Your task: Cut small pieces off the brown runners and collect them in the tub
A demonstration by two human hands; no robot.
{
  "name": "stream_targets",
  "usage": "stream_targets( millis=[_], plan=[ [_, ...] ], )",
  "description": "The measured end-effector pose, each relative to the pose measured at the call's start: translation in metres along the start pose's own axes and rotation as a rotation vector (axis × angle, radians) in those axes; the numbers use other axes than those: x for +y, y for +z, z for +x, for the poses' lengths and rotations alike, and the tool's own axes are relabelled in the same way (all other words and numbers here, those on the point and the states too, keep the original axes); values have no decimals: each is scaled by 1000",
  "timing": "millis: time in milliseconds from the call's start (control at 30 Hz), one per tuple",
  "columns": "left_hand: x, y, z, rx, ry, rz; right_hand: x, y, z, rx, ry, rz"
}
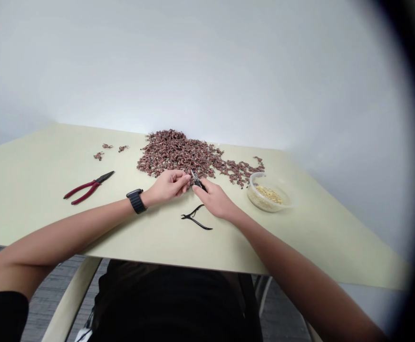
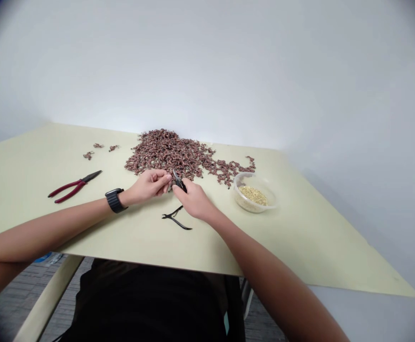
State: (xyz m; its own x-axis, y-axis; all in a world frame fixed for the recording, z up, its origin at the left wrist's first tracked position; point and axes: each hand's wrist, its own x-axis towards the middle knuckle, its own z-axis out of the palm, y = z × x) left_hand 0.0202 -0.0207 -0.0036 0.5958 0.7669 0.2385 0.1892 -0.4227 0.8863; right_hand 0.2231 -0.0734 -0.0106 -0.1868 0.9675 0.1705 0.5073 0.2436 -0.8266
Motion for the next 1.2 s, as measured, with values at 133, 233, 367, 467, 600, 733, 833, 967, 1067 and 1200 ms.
stream_targets(
  millis=[133, 233, 367, 467, 600, 733, 833, 967, 1067, 1200],
  plan=[
    [-5, 1, -1, 136, 134, 361, -10, 4, -1, -158, 264, 481],
    [-15, -6, 2, 133, 234, 555, -19, -6, -1, -335, 399, 832],
    [-29, -20, 8, 105, 328, 727, -25, -23, 2, -529, 494, 1032],
    [-28, -21, 9, 94, 319, 724, -23, -21, 3, -507, 457, 931],
    [-13, -13, 4, 77, 218, 509, -12, -9, 2, -107, 196, 347],
    [-3, -8, 1, 44, 129, 286, 2, -9, 3, 93, -50, -242],
    [-2, -8, 1, 24, 92, 184, 6, -15, 3, 47, -103, -389],
    [-2, -8, 2, -1, 74, 136, 6, -19, 2, 32, -184, -458],
    [-2, -8, 2, 3, 78, 117, 5, -19, 2, 25, -197, -496],
    [-2, -8, 1, -2, 73, 79, 6, -19, 2, 19, -181, -511]
  ],
)
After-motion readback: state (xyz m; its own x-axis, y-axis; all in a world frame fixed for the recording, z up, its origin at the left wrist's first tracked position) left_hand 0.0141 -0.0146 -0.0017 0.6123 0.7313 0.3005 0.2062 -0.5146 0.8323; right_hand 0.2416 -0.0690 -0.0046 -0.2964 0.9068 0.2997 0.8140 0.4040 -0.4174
